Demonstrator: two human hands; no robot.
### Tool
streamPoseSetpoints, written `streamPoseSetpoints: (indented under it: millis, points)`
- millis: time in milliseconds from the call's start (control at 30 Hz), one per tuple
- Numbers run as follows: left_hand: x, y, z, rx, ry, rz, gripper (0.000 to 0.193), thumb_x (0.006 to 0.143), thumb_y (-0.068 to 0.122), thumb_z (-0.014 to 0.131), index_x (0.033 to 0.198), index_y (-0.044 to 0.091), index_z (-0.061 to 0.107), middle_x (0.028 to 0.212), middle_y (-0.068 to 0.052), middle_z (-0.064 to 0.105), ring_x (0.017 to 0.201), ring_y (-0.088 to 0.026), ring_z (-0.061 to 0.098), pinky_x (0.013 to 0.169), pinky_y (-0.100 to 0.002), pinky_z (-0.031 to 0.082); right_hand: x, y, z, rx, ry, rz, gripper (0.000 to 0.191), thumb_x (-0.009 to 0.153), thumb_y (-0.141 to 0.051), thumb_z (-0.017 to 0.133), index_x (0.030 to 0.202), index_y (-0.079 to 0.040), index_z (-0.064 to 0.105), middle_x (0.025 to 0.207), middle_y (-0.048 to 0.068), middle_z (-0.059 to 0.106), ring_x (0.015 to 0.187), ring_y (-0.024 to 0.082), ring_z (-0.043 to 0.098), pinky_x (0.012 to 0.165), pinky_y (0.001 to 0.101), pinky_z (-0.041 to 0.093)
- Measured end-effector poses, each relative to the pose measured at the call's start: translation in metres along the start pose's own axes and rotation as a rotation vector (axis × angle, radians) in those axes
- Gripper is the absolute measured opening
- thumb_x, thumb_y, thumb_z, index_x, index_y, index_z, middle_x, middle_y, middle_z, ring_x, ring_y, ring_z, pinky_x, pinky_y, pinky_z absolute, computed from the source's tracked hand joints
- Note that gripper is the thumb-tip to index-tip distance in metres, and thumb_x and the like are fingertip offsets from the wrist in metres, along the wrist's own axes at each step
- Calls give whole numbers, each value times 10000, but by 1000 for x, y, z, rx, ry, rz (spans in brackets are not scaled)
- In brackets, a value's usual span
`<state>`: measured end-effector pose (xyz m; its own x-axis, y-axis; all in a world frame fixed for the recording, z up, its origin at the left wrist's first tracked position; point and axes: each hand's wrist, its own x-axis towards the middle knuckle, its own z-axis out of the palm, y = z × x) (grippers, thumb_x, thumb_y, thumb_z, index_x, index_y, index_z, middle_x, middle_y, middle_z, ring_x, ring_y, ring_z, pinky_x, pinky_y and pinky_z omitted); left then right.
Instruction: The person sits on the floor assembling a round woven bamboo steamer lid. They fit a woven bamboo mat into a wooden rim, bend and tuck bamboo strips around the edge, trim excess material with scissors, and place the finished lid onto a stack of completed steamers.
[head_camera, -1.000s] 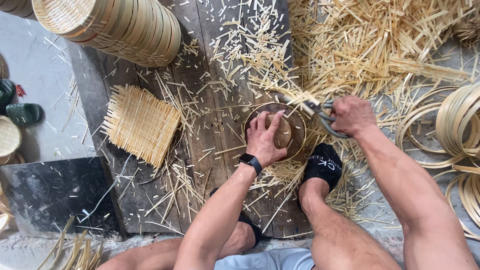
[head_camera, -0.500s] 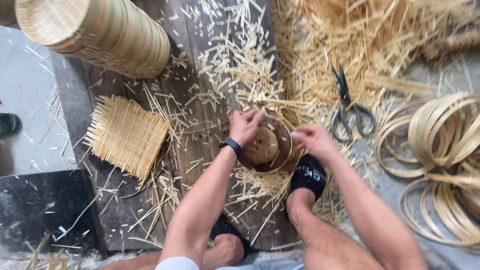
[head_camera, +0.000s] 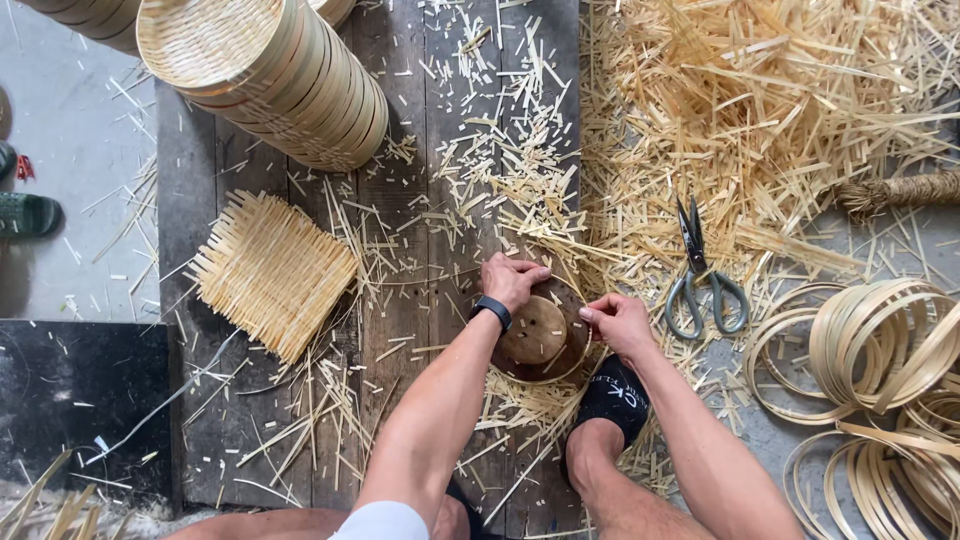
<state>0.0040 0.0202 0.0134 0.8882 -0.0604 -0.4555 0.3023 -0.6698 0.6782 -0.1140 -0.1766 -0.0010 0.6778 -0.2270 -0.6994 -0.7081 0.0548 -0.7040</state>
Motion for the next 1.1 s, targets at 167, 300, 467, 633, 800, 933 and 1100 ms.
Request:
streamPoseSetpoints:
  millis: [167, 300, 467, 633, 800, 933, 1100]
  points:
    - [-5, 2, -8, -41, -69, 31, 369, 762, 459, 804, 984, 165, 824, 1007, -161, 806, 927, -275, 762, 943, -358, 585, -17, -14, 5, -139, 83, -83, 189, 864, -117, 817, 959, 40, 774, 768, 91, 739, 604, 133, 612, 535, 276, 500]
    - [-31, -35, -25, 40, 283, 16, 416, 886, 440, 747, 1132, 106, 776, 1097, -189, 717, 986, -328, 692, 872, -432, 543, -34, -6, -4, -58, -52, 130, 276, 869, -157, 801, 1076, 6, 721, 868, 85, 749, 638, 160, 668, 590, 294, 570]
    - [-54, -93, -49, -303, -57, -268, 367, 829, 266, 829, 1089, 11, 785, 941, -92, 793, 803, -197, 738, 698, -353, 592, -35, 26, -7, 292, -90, 215, 249, 840, -83, 769, 1050, 27, 694, 910, 118, 742, 701, 178, 735, 643, 342, 642]
    - [-51, -101, -47, -551, -138, -470, 279, 801, 96, 844, 1043, -22, 771, 891, -101, 782, 703, -164, 728, 591, -305, 617, -23, 41, -5, 288, -62, 209, 187, 855, -75, 792, 957, 41, 687, 842, 108, 701, 678, 190, 690, 596, 350, 629]
    - [-52, -95, -45, -538, -45, -429, 290, 793, 105, 873, 1014, -58, 780, 863, -129, 779, 658, -171, 703, 563, -312, 588, -27, 29, 0, 207, -2, 185, 189, 867, -51, 786, 945, 80, 675, 814, 134, 706, 659, 225, 686, 570, 360, 616]
    - [-71, -82, -52, -752, -54, -497, 373, 859, 181, 808, 1142, -51, 735, 933, -111, 782, 732, -167, 722, 618, -295, 604, -43, 12, -4, 406, -72, 91, 200, 858, -81, 772, 1020, 23, 718, 864, 95, 747, 703, 186, 708, 612, 306, 614]
    - [-124, -84, -22, -1074, -180, -742, 551, 905, 83, 740, 1389, 56, 476, 1033, -153, 775, 877, -247, 748, 818, -405, 631, -63, 13, 8, 372, -142, 187, 264, 852, -134, 760, 1009, 74, 720, 899, 135, 784, 766, 225, 757, 642, 373, 668]
